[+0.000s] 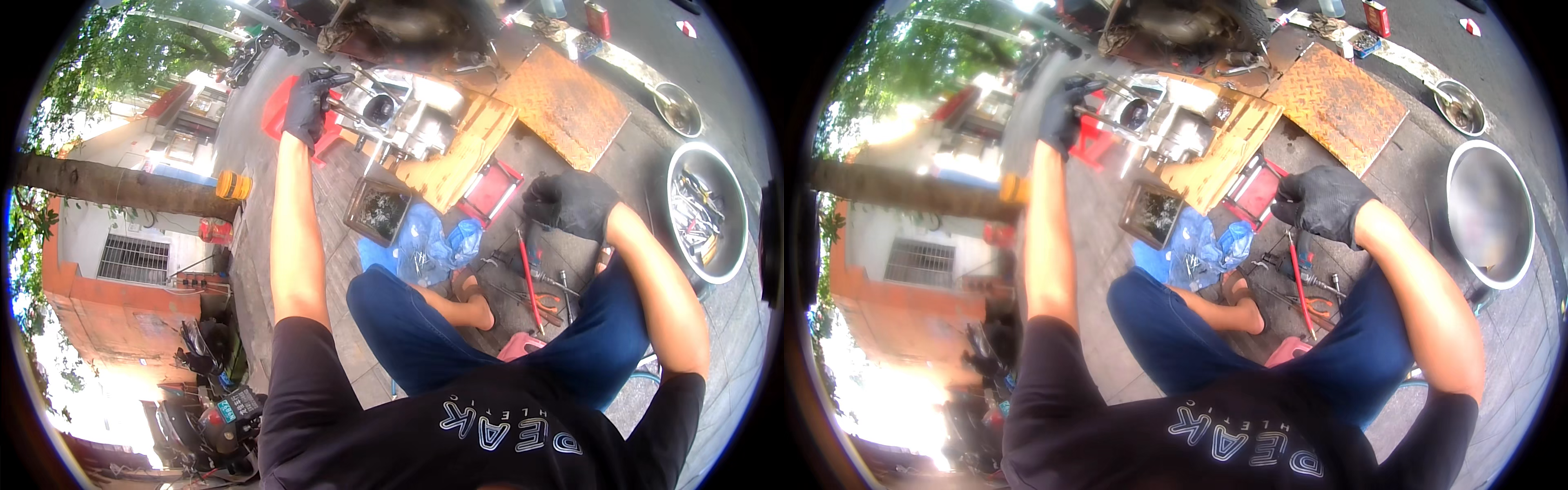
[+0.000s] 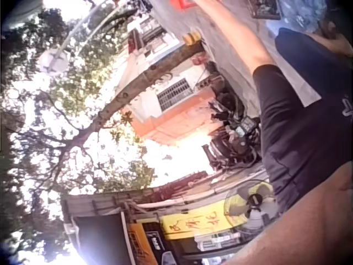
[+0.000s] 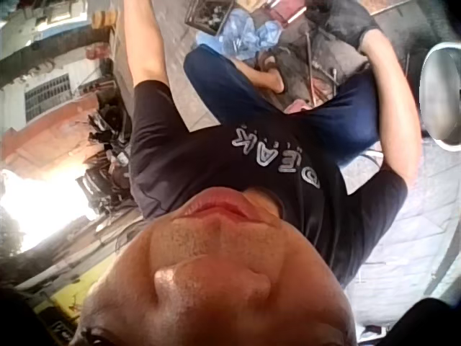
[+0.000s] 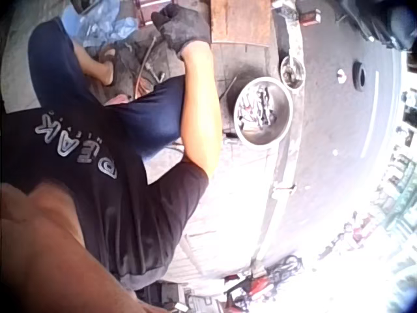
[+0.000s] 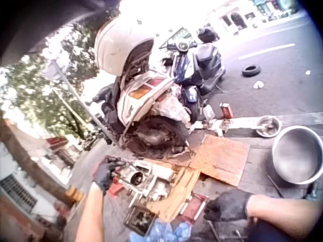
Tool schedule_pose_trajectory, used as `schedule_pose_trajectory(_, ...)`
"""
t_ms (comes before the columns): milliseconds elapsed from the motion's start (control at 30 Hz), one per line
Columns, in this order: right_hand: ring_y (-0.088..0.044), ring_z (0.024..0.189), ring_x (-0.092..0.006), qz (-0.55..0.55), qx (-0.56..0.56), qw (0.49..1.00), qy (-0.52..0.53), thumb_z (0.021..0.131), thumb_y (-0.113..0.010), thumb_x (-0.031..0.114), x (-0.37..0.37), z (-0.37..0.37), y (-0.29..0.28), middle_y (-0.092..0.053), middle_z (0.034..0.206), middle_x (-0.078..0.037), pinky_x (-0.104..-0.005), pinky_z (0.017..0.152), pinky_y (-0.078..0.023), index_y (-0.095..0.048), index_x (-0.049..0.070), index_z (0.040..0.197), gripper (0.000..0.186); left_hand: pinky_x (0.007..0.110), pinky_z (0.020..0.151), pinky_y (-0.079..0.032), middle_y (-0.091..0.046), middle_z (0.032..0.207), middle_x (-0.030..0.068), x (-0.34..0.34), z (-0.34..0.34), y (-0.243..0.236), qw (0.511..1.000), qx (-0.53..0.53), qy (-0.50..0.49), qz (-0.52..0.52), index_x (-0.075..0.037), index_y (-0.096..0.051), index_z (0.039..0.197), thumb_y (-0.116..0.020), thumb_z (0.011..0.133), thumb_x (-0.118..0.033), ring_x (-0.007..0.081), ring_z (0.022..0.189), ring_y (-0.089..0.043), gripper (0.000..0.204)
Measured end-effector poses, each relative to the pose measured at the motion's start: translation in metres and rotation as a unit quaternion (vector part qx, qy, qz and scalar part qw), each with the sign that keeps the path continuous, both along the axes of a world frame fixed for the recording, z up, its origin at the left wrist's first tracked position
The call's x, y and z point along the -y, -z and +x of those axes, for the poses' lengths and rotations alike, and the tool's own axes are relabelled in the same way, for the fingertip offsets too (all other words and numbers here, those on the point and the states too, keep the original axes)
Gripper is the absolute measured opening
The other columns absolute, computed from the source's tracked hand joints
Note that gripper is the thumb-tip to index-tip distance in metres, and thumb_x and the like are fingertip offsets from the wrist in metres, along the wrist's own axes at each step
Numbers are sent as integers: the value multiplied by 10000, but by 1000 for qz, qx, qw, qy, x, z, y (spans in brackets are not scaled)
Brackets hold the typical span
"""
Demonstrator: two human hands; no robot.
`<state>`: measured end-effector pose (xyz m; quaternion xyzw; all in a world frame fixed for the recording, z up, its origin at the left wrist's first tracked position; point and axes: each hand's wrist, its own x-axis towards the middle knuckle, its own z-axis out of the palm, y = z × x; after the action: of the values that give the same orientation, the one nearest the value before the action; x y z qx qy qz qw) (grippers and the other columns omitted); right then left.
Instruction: The person works on a motorcycle engine block by hand and with a hammer, prying components apart and using a long metal rod to push through the internal housing.
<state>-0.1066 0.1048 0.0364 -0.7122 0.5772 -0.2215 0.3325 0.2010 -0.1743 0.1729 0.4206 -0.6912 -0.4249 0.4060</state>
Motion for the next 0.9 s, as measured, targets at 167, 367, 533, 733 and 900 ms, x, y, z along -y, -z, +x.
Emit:
schedule_pose_trajectory(167,-645,870,-355,13,-21,1000,-6,850,-589,372,-1,2,-1,-682,916,-167,-419,768,-500,-687,92,986,327,268,741,-447,-615,1064,132,5,14,1,1000,-2,8,20,31,-505,1108,-495,844,33,183,905,-574,264)
schedule_pose_trajectory(367,-644,850,-346,67,-50,996,-17,846,-605,367,-1,11,0,-675,909,-170,-406,752,-493,-686,99,1012,325,207,626,-467,-589,1135,133,15,20,-1,997,59,39,14,30,-483,1115,-467,870,23,194,1031,-634,245)
schedule_pose_trajectory(533,-633,850,-362,59,-104,992,-38,856,-597,382,4,8,18,-670,908,-174,-425,752,-482,-683,113,1030,332,211,476,-401,-666,899,80,31,19,6,1000,-14,9,16,22,-568,1058,-506,840,54,70,564,-504,229)
schedule_pose_trajectory(733,-621,870,-388,72,-143,983,-89,846,-552,412,13,9,37,-663,908,-187,-459,775,-475,-682,101,965,358,252,582,-475,-660,931,64,93,44,8,998,43,49,0,-34,-622,962,-528,884,-72,127,720,-555,128)
schedule_pose_trajectory(900,-655,863,-347,88,-372,897,-223,836,-533,319,49,33,42,-684,895,-152,-445,769,-512,-697,108,953,292,243,511,-448,-567,779,3,119,41,-12,997,39,-26,59,-78,-615,1000,-549,929,-154,112,607,-503,123)
